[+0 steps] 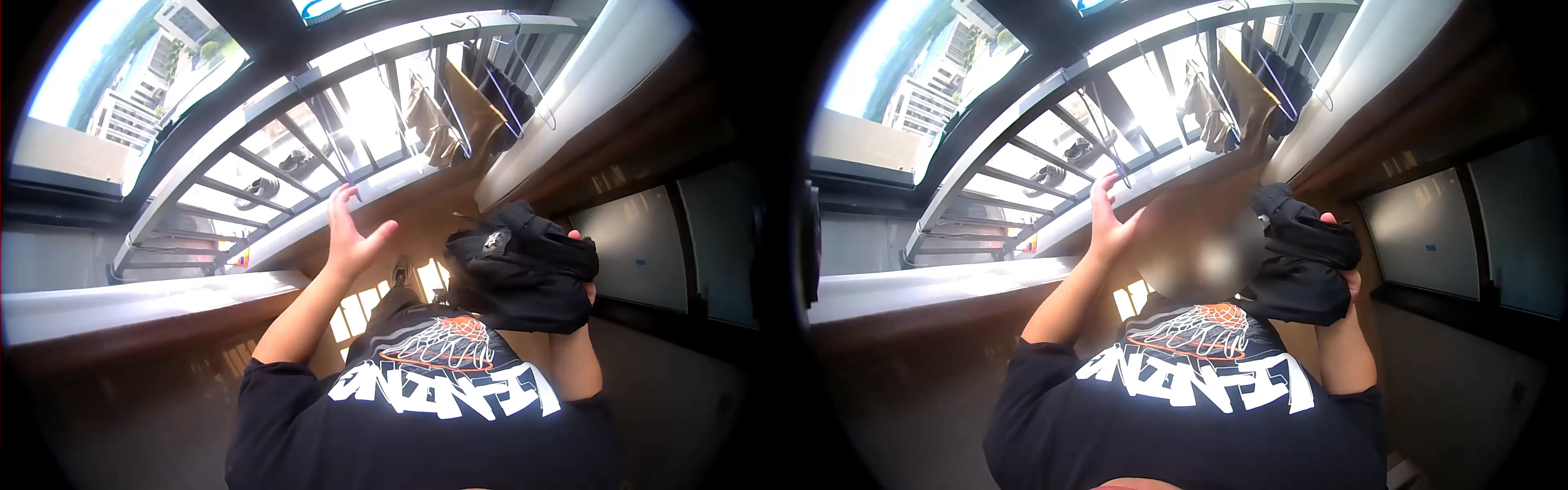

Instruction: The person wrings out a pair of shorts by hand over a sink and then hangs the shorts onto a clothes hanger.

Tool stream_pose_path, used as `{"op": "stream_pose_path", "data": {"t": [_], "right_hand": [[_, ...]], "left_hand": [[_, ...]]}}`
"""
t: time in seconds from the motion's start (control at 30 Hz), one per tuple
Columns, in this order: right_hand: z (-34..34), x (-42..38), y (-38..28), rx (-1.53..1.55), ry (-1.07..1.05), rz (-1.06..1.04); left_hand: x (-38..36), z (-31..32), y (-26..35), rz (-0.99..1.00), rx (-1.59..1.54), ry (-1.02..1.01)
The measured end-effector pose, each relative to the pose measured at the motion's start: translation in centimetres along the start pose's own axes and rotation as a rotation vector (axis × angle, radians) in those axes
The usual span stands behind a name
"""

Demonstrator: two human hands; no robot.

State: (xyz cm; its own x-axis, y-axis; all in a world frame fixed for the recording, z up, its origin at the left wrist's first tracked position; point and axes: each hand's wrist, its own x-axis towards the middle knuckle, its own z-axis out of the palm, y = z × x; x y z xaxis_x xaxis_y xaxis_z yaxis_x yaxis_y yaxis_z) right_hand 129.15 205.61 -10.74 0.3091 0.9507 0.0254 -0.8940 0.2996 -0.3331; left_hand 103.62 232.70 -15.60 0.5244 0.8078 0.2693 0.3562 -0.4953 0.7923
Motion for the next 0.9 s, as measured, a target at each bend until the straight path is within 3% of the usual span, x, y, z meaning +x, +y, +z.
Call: {"op": "stream_pose_path", "data": {"t": [0.03,0.07,0.1,0.13,0.17,0.3,0.4,0.53,0.7,0.83,0.9], "right_hand": [[0.1,-0.1,0.1,0.012,0.059,-0.069],[0.1,-0.1,0.2,0.022,0.127,-0.109],[0.1,-0.2,0.3,0.029,0.195,-0.149],[1.0,0.1,0.6,-0.049,0.125,-0.190],[1.7,0.1,1.0,-0.126,0.056,-0.231],[2.1,-0.7,1.8,-0.186,0.130,-0.292],[3.2,-0.4,1.6,-0.219,0.065,-0.343],[3.3,-0.9,0.5,-0.208,0.033,-0.297],[1.7,-2.1,-2.6,-0.140,-0.015,0.032],[1.8,-1.7,-5.1,-0.080,-0.135,0.386],[4.1,-1.4,-5.3,-0.073,-0.265,0.463]], "left_hand": [[1.9,0.4,-4.2,-0.344,-0.016,0.106],[4.5,0.5,-4.6,-0.651,-0.417,0.154],[6.5,0.9,-6.9,-0.754,-0.488,0.104],[8.3,1.3,-8.0,-0.857,-0.555,0.051],[9.3,2.3,-8.7,-0.834,-0.637,0.080],[11.5,4.0,-9.9,-0.897,-0.641,0.011],[10.6,0.8,-5.8,-0.832,-0.584,-0.030],[8.6,-3.4,-2.0,-0.894,-0.653,-0.097],[2.6,-7.2,1.0,-0.912,-0.454,-0.127],[-6.0,-6.8,3.1,-0.853,-0.415,-0.071],[-10.0,-5.1,6.5,-0.781,-0.531,-0.032]]}}
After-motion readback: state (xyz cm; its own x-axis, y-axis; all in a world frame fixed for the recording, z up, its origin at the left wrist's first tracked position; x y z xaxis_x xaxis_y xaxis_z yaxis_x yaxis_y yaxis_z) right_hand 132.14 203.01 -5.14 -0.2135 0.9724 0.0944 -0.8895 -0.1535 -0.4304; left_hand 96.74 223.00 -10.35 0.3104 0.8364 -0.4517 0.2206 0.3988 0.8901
